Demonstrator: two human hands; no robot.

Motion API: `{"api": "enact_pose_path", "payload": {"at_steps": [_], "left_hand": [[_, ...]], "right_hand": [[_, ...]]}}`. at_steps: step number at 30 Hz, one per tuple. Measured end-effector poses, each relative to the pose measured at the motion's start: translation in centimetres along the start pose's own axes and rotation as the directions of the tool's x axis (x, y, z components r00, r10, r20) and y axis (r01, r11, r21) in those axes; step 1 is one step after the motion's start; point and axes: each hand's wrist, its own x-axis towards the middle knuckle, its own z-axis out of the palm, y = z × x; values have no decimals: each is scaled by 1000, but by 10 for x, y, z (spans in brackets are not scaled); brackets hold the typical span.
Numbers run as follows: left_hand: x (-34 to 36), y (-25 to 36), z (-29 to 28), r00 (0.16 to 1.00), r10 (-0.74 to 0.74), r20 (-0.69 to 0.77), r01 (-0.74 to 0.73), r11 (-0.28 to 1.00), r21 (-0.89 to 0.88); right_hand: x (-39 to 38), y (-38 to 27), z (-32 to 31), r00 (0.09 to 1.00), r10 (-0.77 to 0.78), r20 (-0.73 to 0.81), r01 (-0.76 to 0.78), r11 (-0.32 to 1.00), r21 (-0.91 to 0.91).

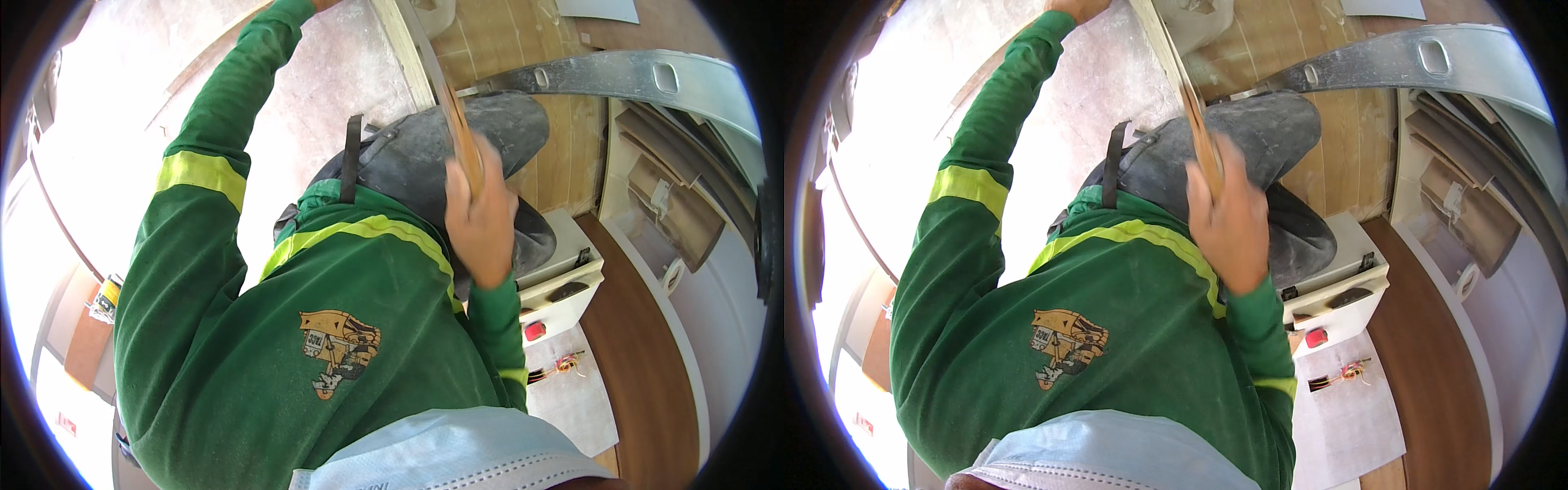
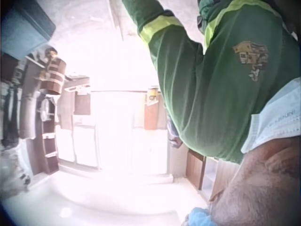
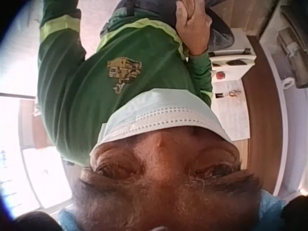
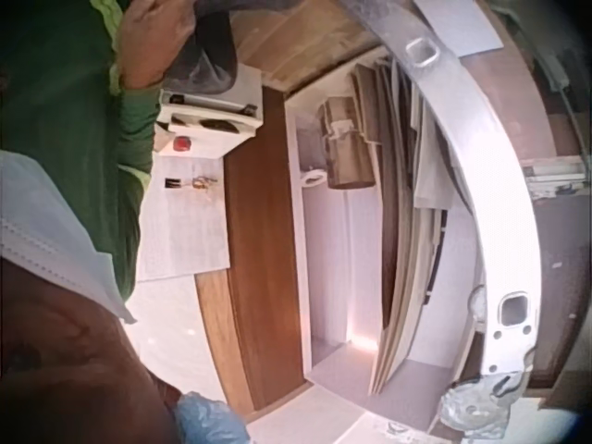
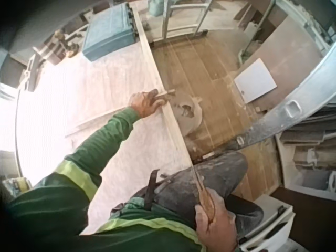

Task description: The person uses a hand saw to cut a small wooden block and then fits it into a gap on a curved wooden structure. They repeatedly adjust the block and use a chisel to refine the fit, working on a construction site with other workers visible in the background.

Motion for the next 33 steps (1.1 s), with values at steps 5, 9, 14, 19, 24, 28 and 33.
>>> {"api": "enact_pose_path", "payload": {"at_steps": [5, 9, 14, 19, 24, 28, 33], "left_hand": [[6, 13, -12, 1000, 21, -16, -21, 1000, 14], [12, 11, -10, 998, 52, -23, -52, 999, -15], [-3, 4, -7, 999, 4, 43, -3, 1000, -28], [0, 3, -8, 1000, 19, 16, -18, 998, -52], [-1, 12, -22, 999, 2, 33, -1, 1000, -5], [5, 19, -17, 999, 23, 22, -23, 1000, -20], [6, 7, -4, 998, 33, 60, -30, 999, -44]], "right_hand": [[139, 4, 65, 997, -55, -61, 48, 993, -107], [148, 2, 66, 991, -90, -102, 84, 995, -54], [32, 10, 19, 1000, -19, 3, 19, 1000, 0], [-26, 8, -13, 1000, 20, 2, -20, 1000, 5], [91, 16, 42, 992, -127, -30, 125, 991, -48], [153, 7, 71, 993, -87, -83, 82, 995, -62], [84, 15, 43, 995, -88, -45, 85, 994, -65]]}}
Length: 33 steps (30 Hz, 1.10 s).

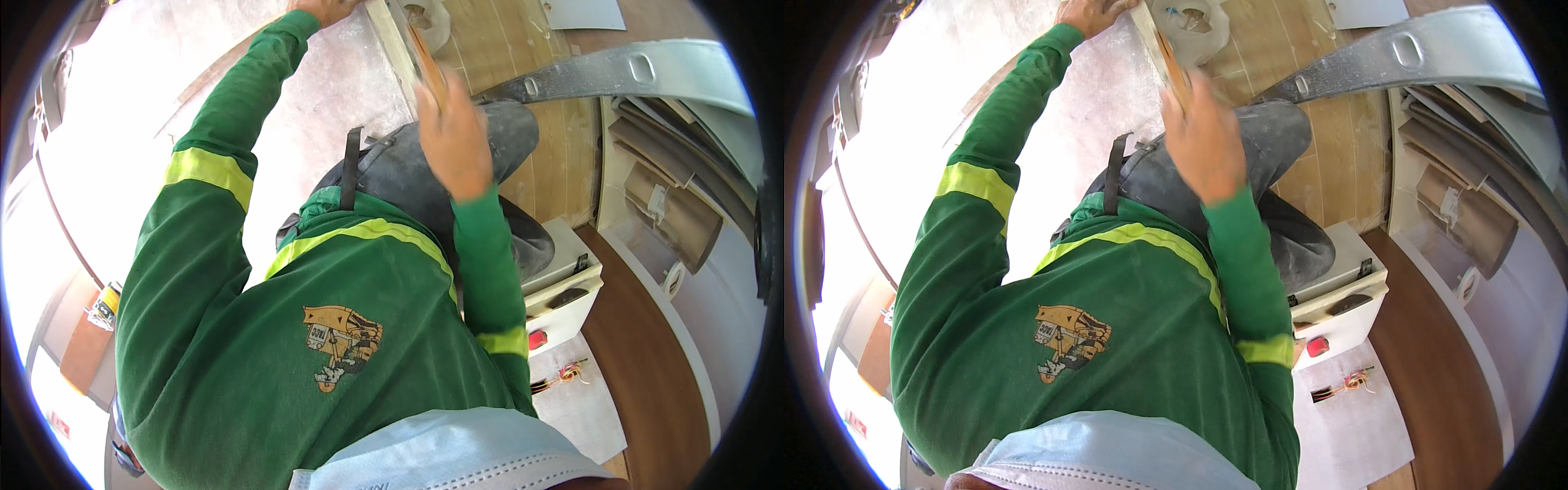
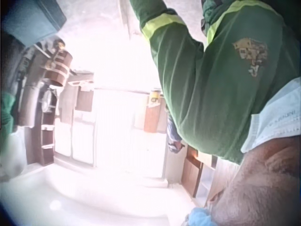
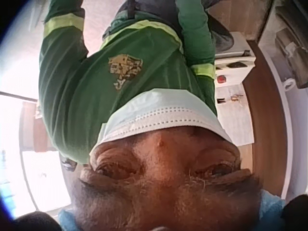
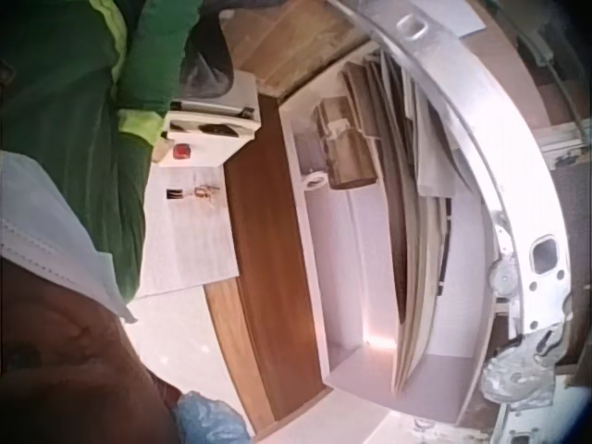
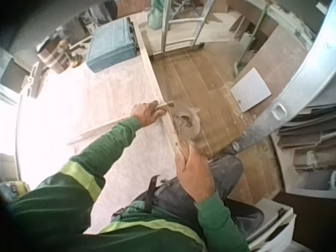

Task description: The person uses a hand saw to cut a small wooden block and then fits it into a gap on a curved wooden structure. They repeatedly adjust the block and use a chisel to refine the fit, working on a construction site with other workers visible in the background.

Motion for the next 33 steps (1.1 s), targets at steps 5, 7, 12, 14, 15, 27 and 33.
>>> {"api": "enact_pose_path", "payload": {"at_steps": [5, 7, 12, 14, 15, 27, 33], "left_hand": [[-7, 0, -3, 1000, -15, -15, 15, 1000, -12], [-5, 4, -7, 1000, -14, -21, 14, 1000, 9], [-8, 10, -15, 998, 17, -56, -15, 999, 29], [-4, 11, -14, 997, 20, -70, -17, 999, 40], [-1, 11, -13, 997, 23, -76, -20, 999, 40], [-5, -1, 2, 996, -8, -89, 9, 1000, 18], [-6, 6, -3, 989, 25, -146, -20, 999, 36]], "right_hand": [[-119, -13, -68, 988, 125, 92, -130, 991, 42], [-117, -16, -67, 987, 135, 84, -139, 989, 45], [10, 2, 9, 1000, 15, -7, -15, 1000, 7], [45, 4, 28, 998, -16, -66, 15, 1000, -22], [57, 4, 33, 997, -17, -70, 15, 1000, -21], [-119, -5, -65, 991, 103, 90, -108, 992, 62], [10, 13, 15, 998, -42, -44, 45, 997, 57]]}}
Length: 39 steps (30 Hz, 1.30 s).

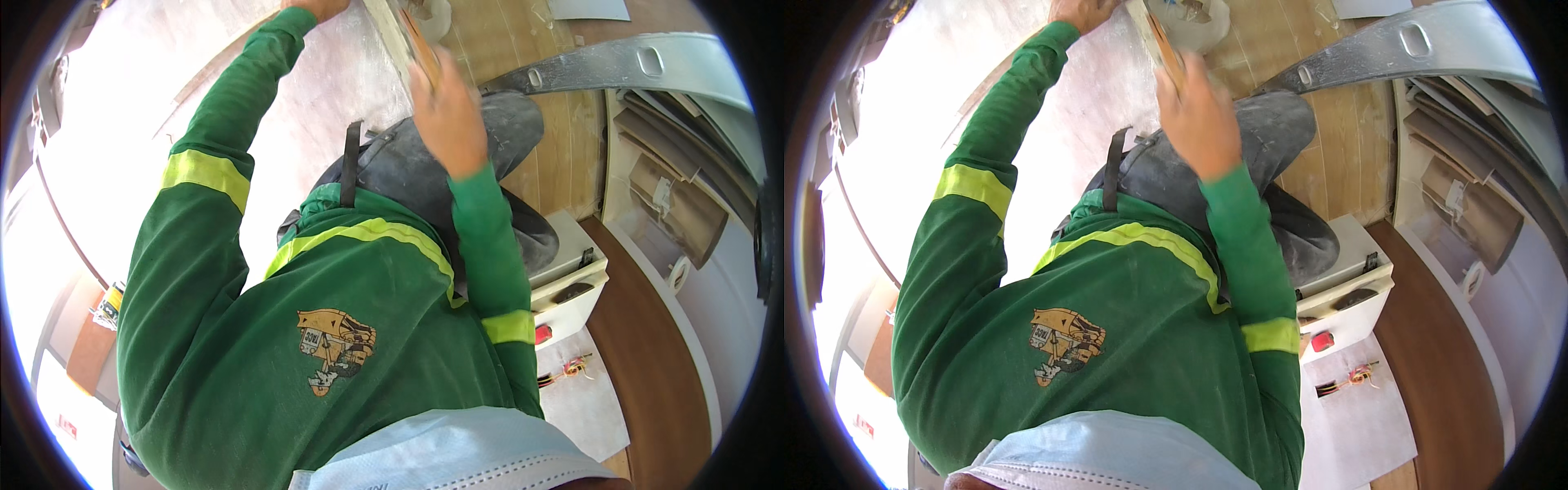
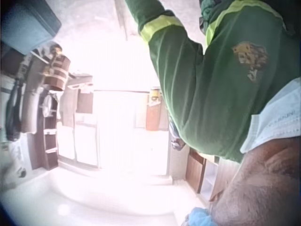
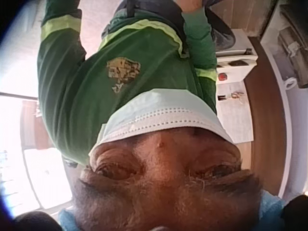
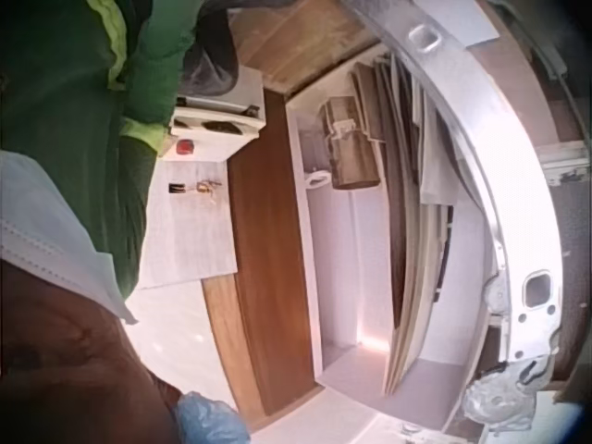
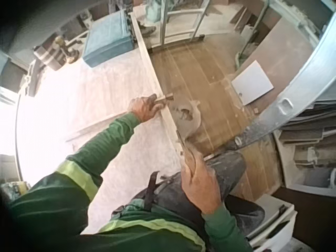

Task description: The person uses a hand saw to cut a small wooden block and then fits it into a gap on a curved wooden structure. They repeatedly adjust the block and use a chisel to refine the fit, working on a construction site with other workers visible in the background.

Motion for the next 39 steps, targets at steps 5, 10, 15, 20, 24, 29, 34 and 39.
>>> {"api": "enact_pose_path", "payload": {"at_steps": [5, 10, 15, 20, 24, 29, 34, 39], "left_hand": [[4, 6, -6, 999, 12, 45, -11, 1000, -23], [0, -5, -1, 993, -41, 112, 43, 999, -19], [1, -2, -8, 983, -55, 174, 58, 998, -13], [-3, -1, -17, 989, -58, 134, 61, 998, -13], [4, 11, -17, 995, -21, 101, 19, 1000, 15], [4, 1, -3, 994, -18, 107, 19, 1000, -14], [-8, -7, -7, 993, -46, 111, 49, 998, -24], [-9, -3, -12, 994, -32, 105, 35, 999, -29]], "right_hand": [[53, -14, 17, 999, 19, -28, -21, 998, -57], [-42, -17, -29, 991, 118, 69, -118, 993, -4], [-133, -35, -85, 977, 190, 98, -191, 982, -5], [-51, -16, -34, 997, 48, 56, -48, 999, 9], [38, -7, 14, 998, 61, -11, -62, 996, -59], [11, -10, 0, 998, 58, 25, -57, 998, -37], [-114, -27, -70, 988, 116, 104, -114, 993, -31], [-109, -29, -67, 987, 132, 93, -132, 991, -11]]}}
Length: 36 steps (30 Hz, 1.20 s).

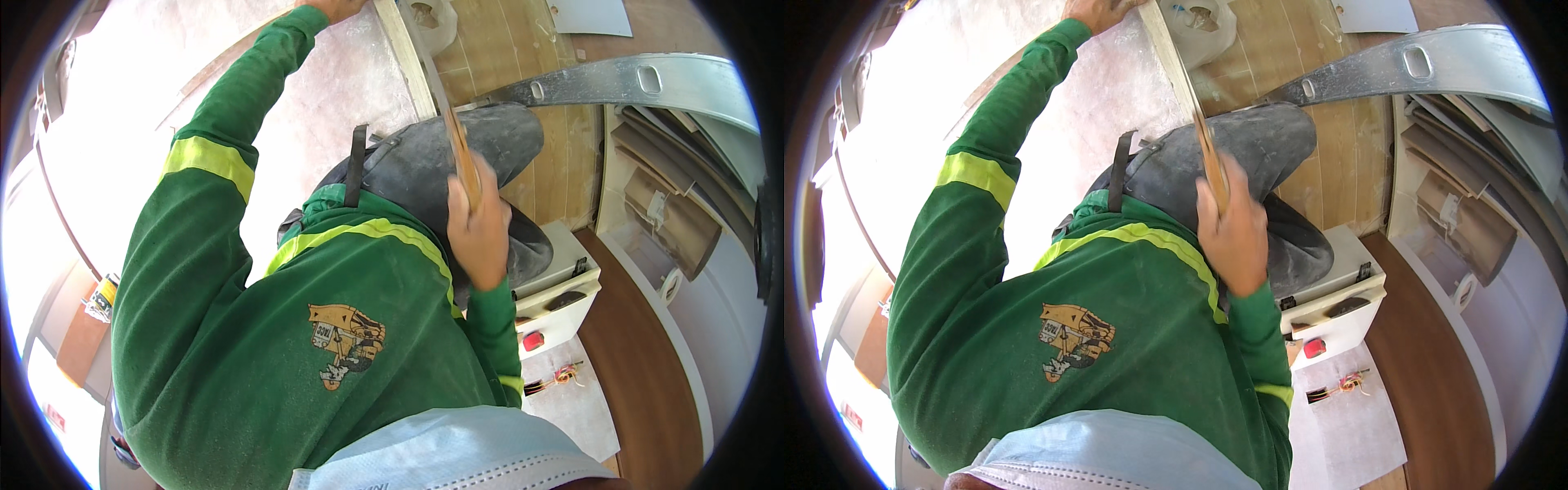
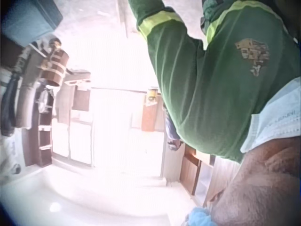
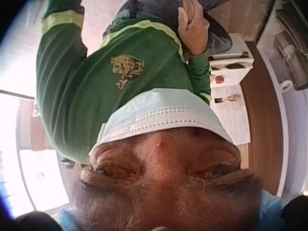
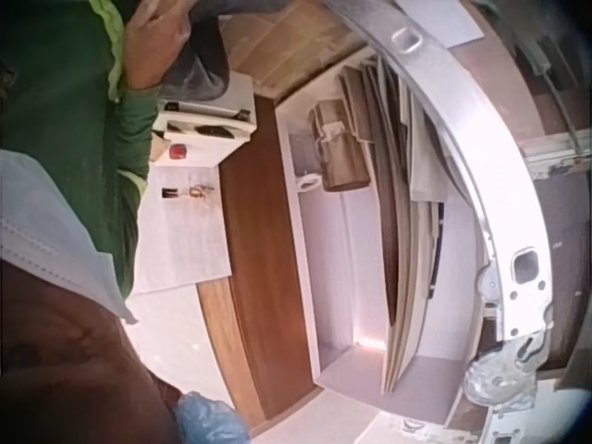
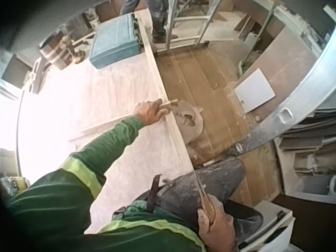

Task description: The person uses a hand saw to cut a small wooden block and then fits it into a gap on a curved wooden structure. They repeatedly adjust the block and use a chisel to refine the fit, working on a construction site with other workers visible in the background.

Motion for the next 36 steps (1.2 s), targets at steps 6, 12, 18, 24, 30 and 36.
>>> {"api": "enact_pose_path", "payload": {"at_steps": [6, 12, 18, 24, 30, 36], "left_hand": [[14, 10, -1, 1000, 24, 5, -24, 999, 26], [9, 3, 1, 999, -1, 41, 1, 1000, 9], [9, -2, 8, 1000, 13, 23, -12, 1000, -10], [8, -4, 7, 999, -8, -45, 8, 1000, 2], [14, 10, 0, 1000, 30, -9, -30, 999, 30], [4, -4, 13, 1000, -26, -4, 26, 998, 52]], "right_hand": [[135, 10, 66, 989, -103, -104, 97, 994, -58], [103, 7, 52, 993, -98, -67, 98, 995, -3], [-15, 4, -14, 999, 17, 30, -16, 1000, -21], [80, 9, 32, 995, -102, -9, 101, 994, -26], [161, -4, 68, 994, -68, -89, 60, 994, -92], [28, 3, 5, 999, -31, 35, 31, 999, 7]]}}
